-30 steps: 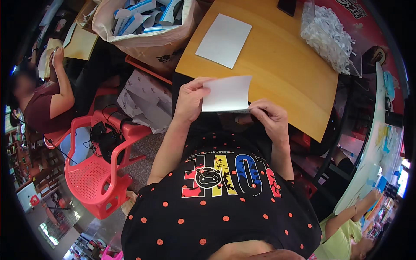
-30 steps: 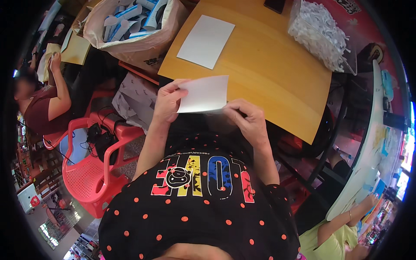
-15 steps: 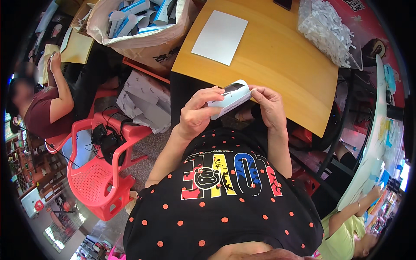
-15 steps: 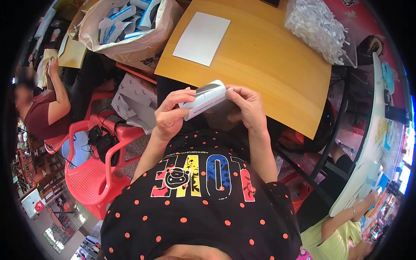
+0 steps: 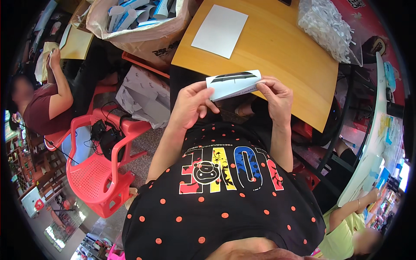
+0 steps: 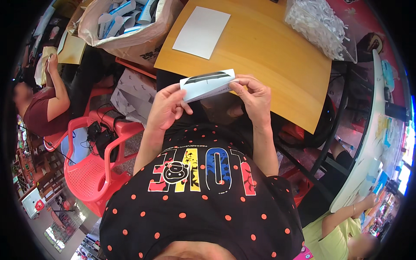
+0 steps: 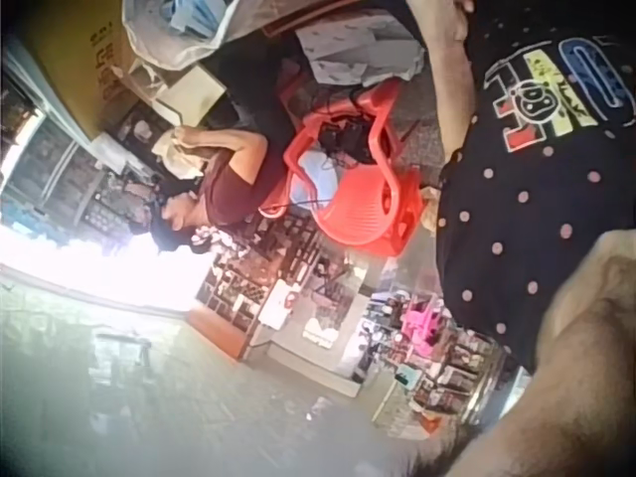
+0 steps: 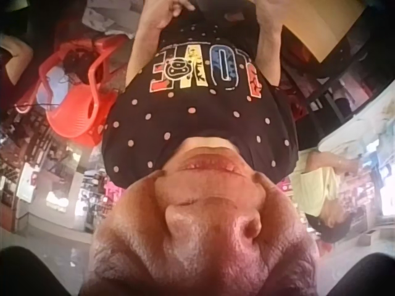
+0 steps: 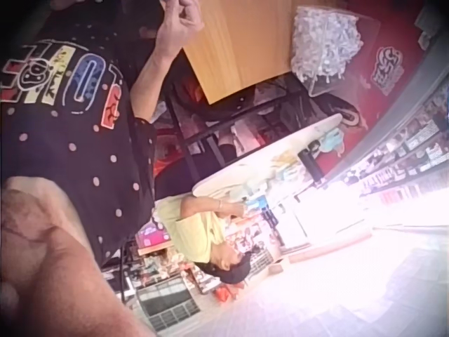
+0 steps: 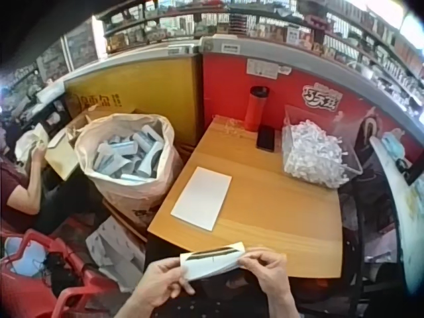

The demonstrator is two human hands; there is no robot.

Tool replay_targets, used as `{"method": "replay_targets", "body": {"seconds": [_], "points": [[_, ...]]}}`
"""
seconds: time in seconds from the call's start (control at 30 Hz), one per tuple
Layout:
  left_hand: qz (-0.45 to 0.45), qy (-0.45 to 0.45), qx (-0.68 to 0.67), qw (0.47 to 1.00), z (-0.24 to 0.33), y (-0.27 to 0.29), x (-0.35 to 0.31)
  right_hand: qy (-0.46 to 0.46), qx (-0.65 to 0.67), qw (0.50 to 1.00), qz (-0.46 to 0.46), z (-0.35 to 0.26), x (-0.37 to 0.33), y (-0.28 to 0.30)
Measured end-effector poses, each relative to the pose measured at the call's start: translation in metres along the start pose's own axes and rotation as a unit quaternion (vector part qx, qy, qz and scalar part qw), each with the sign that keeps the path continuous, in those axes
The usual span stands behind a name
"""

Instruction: The recorder is folding paper inserts for a product (possibly windproof umbrellas) and placing them into a collection bin.

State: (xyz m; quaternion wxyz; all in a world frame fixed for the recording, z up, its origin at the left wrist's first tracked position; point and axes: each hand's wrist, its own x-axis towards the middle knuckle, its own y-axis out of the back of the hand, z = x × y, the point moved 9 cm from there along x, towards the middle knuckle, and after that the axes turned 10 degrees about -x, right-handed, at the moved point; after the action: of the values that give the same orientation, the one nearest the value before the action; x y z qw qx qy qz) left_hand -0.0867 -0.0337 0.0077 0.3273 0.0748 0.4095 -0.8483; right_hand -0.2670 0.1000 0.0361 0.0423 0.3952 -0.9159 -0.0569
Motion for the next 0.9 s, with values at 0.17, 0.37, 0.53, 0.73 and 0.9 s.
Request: {"method": "replay_targets", "body": {"seconds": [0.17, 0.37, 0.53, 0.73, 0.9], "points": [[-0.046, 0.054, -0.011, 0.997, -0.016, -0.007, 0.001, -0.029, 0.093, 0.995, 0.024, 0.006, -0.001, -0.004], [-0.029, 0.028, -0.069, 0.997, -0.02, -0.011, 0.0, -0.045, 0.106, 0.992, 0.053, 0.015, -0.003, -0.004], [-0.013, -0.051, 0.001, 0.999, -0.014, -0.012, -0.001, -0.056, 0.102, 0.992, 0.055, 0.017, -0.004, -0.009], [0.034, -0.074, 0.042, 0.996, -0.015, -0.002, 0.001, -0.079, 0.097, 0.991, 0.049, 0.023, -0.004, -0.012], [0.031, -0.054, 0.025, 0.998, -0.021, 0.0, 0.002, -0.071, 0.158, 0.984, 0.043, 0.025, 0.001, -0.013]]}}
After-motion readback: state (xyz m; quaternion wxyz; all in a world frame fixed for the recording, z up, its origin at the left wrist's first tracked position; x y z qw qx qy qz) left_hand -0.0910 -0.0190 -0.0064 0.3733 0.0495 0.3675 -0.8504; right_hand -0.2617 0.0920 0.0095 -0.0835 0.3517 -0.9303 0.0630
